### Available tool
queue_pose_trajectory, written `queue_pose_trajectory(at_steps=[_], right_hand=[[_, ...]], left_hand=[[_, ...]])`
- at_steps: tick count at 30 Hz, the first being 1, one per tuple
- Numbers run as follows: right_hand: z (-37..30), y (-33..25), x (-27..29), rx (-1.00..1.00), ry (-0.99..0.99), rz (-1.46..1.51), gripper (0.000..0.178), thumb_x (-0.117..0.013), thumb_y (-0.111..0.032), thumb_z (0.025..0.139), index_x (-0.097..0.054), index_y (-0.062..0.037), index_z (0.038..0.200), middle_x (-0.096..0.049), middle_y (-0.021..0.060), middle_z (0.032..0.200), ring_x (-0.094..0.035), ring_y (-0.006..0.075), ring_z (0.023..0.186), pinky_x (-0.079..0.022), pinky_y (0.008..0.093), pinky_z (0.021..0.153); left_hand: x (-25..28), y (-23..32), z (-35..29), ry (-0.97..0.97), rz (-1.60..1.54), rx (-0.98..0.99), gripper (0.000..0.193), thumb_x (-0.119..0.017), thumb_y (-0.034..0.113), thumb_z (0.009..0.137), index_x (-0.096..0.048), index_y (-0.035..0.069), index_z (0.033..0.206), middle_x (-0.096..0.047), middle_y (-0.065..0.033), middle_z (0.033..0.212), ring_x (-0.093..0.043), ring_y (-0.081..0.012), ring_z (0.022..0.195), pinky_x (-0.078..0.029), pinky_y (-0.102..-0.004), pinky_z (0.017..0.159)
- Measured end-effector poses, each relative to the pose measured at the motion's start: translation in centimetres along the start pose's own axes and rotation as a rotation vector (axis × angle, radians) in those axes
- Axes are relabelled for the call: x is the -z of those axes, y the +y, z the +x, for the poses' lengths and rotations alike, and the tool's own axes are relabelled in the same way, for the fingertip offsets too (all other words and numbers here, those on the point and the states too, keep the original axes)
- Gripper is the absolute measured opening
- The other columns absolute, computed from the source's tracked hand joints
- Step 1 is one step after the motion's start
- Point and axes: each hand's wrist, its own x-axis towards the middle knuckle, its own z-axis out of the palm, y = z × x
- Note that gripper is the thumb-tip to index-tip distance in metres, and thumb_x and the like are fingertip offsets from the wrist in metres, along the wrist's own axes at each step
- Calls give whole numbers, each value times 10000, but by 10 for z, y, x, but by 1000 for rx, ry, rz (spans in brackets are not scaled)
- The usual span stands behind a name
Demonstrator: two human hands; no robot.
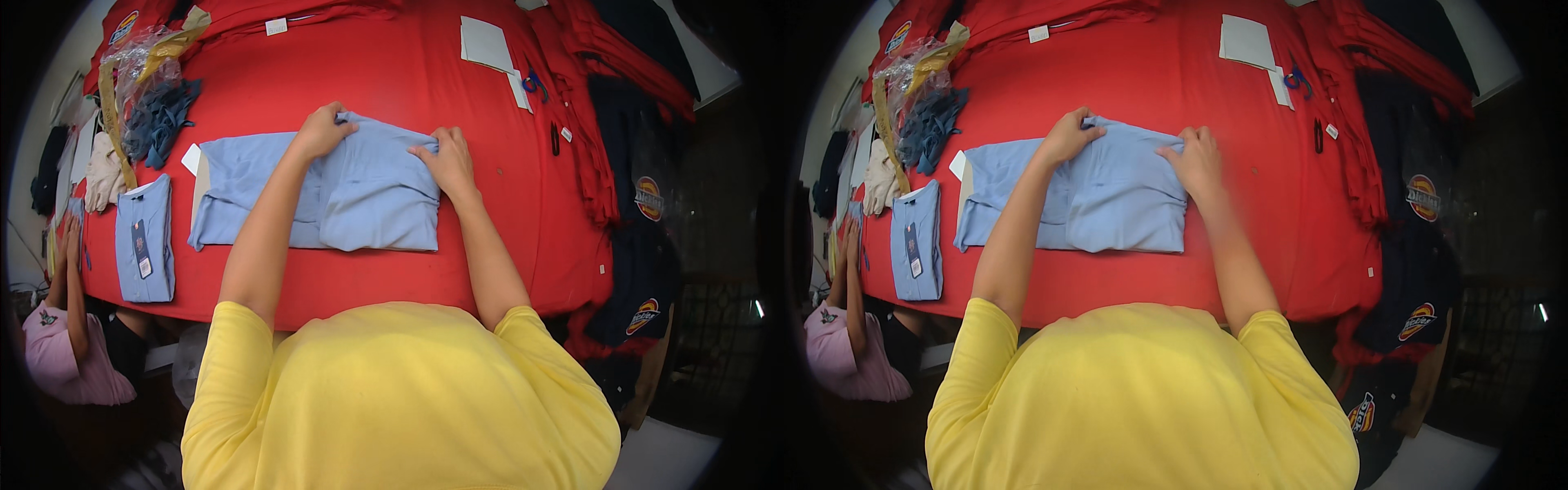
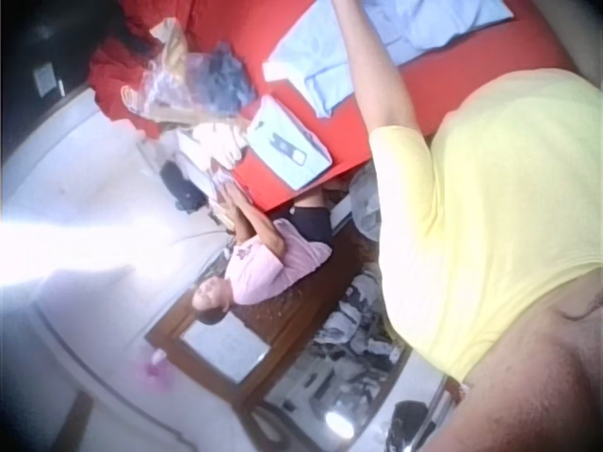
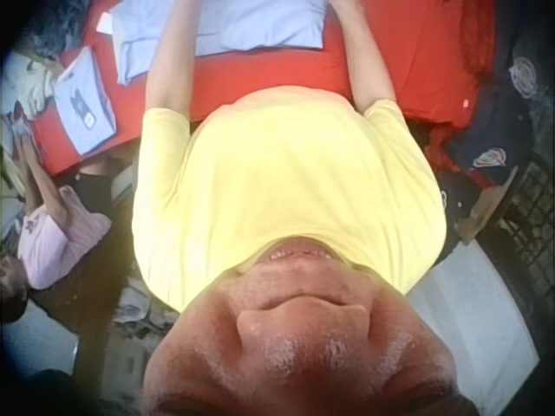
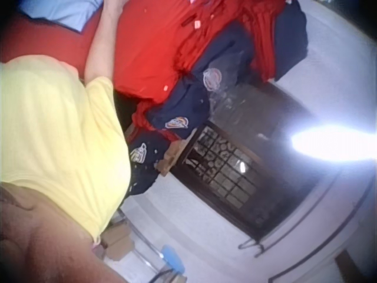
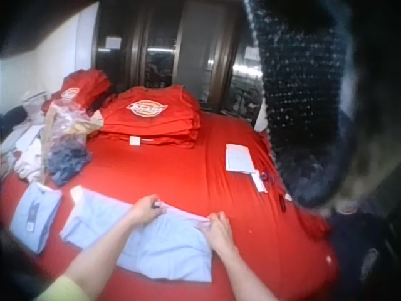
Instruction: The person folds a light blue button-up shirt on a red table, using a cardboard template to guide the folds and placing a tag on the finished item.
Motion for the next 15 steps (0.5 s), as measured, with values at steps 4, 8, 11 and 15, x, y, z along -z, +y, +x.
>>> queue_pose_trajectory(at_steps=[4,8,11,15], right_hand=[[-28,-11,30,-87,61,278,342,-767,-260,751,-609,-35,956,-548,104,1031,-555,300,951,-457,416,809],[-71,-12,42,68,-339,273,210,-698,-166,801,-604,-45,945,-553,101,972,-555,287,976,-457,401,799],[-93,7,34,255,-308,145,155,-663,-142,826,-611,-31,922,-565,100,942,-578,272,918,-474,385,765],[-89,17,38,-110,-272,367,126,-631,-139,862,-614,-29,922,-606,100,853,-608,252,795,-487,372,729]], left_hand=[[4,29,-47,199,361,-154,381,-694,204,829,-590,62,1167,-566,-142,1255,-541,-327,1131,-442,-389,950],[-15,26,-98,45,464,-453,471,-641,304,869,-539,123,1292,-448,-95,1414,-399,-313,1302,-320,-486,1069],[-31,7,-122,-12,586,-428,514,-584,382,897,-507,146,1348,-412,-77,1452,-329,-314,1358,-241,-545,1108],[-31,4,-127,137,627,-408,494,-577,378,902,-527,127,1324,-420,-75,1440,-320,-316,1363,-227,-557,1112]])
